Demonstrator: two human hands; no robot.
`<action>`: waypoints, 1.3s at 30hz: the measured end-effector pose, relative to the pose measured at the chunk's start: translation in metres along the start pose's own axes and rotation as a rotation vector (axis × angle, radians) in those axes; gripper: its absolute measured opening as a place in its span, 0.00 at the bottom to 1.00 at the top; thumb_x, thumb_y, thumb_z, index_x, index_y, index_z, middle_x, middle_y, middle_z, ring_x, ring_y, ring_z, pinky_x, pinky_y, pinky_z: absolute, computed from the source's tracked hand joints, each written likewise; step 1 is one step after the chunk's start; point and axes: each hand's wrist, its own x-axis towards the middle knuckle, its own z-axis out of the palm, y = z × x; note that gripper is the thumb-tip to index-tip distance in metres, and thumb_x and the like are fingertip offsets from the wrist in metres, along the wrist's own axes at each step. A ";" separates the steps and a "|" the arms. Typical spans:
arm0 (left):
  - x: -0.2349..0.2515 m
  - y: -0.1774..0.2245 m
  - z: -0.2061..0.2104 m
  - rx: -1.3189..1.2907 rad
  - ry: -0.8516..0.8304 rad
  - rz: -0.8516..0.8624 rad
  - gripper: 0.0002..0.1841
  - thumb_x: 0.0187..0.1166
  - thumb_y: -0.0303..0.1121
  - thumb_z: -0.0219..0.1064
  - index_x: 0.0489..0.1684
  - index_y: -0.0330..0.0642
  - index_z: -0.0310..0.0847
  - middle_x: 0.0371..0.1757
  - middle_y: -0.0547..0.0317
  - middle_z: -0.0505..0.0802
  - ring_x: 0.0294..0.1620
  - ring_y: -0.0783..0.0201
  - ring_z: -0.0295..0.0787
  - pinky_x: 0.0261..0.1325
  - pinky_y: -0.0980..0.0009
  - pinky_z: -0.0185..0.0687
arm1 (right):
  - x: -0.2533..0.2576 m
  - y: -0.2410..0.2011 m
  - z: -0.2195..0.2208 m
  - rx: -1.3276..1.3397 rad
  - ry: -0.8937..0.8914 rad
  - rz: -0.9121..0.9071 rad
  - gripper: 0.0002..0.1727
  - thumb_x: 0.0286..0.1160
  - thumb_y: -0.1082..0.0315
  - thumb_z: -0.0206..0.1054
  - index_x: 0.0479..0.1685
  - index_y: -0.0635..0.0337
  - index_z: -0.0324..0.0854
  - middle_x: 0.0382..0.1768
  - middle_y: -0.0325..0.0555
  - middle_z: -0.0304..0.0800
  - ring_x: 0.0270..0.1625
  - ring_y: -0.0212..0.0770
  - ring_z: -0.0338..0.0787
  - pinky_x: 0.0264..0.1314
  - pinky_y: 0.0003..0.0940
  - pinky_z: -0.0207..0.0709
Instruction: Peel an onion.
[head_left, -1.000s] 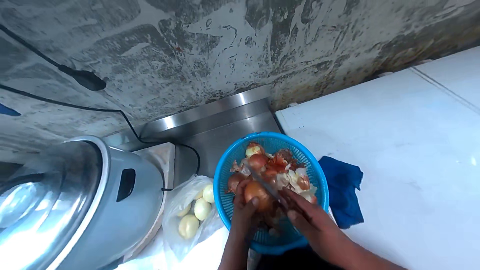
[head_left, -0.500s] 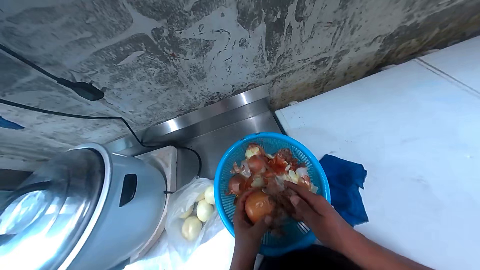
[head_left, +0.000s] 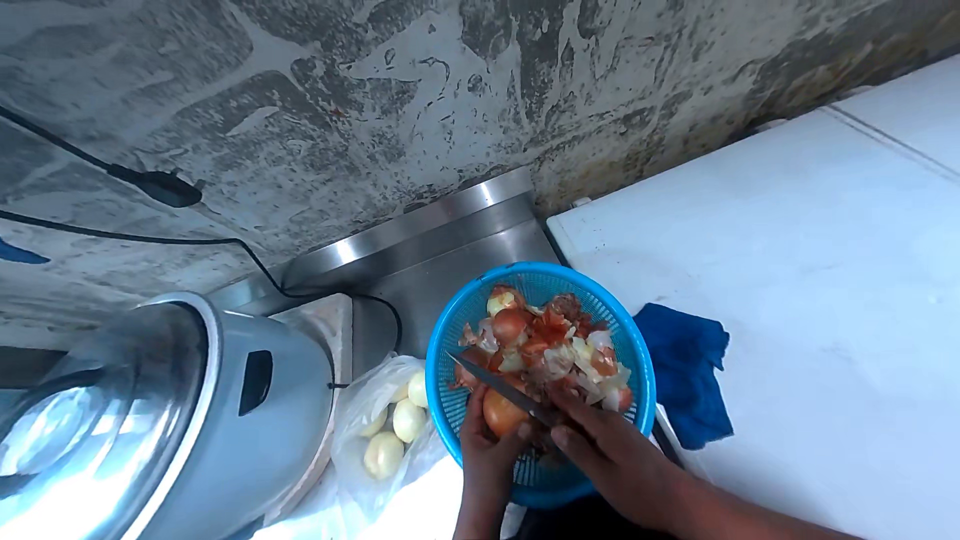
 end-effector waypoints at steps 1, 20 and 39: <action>-0.001 0.000 0.000 -0.011 0.005 -0.006 0.48 0.56 0.41 0.88 0.76 0.27 0.66 0.57 0.45 0.91 0.51 0.59 0.93 0.55 0.61 0.92 | 0.000 0.000 0.000 0.003 -0.011 -0.003 0.35 0.90 0.44 0.49 0.86 0.58 0.66 0.45 0.50 0.90 0.42 0.41 0.89 0.51 0.44 0.85; -0.004 0.007 0.006 0.114 -0.038 0.072 0.45 0.55 0.31 0.88 0.76 0.28 0.69 0.59 0.46 0.91 0.54 0.58 0.94 0.58 0.62 0.93 | 0.008 -0.001 0.004 0.008 0.001 0.013 0.31 0.90 0.44 0.47 0.78 0.58 0.72 0.48 0.46 0.90 0.49 0.39 0.90 0.57 0.43 0.85; -0.005 0.001 0.003 -0.118 -0.007 0.026 0.49 0.55 0.40 0.89 0.78 0.34 0.65 0.63 0.46 0.90 0.56 0.58 0.92 0.58 0.59 0.91 | 0.001 0.010 0.007 -0.028 0.065 -0.104 0.37 0.90 0.42 0.49 0.87 0.61 0.65 0.50 0.51 0.91 0.48 0.42 0.92 0.55 0.47 0.87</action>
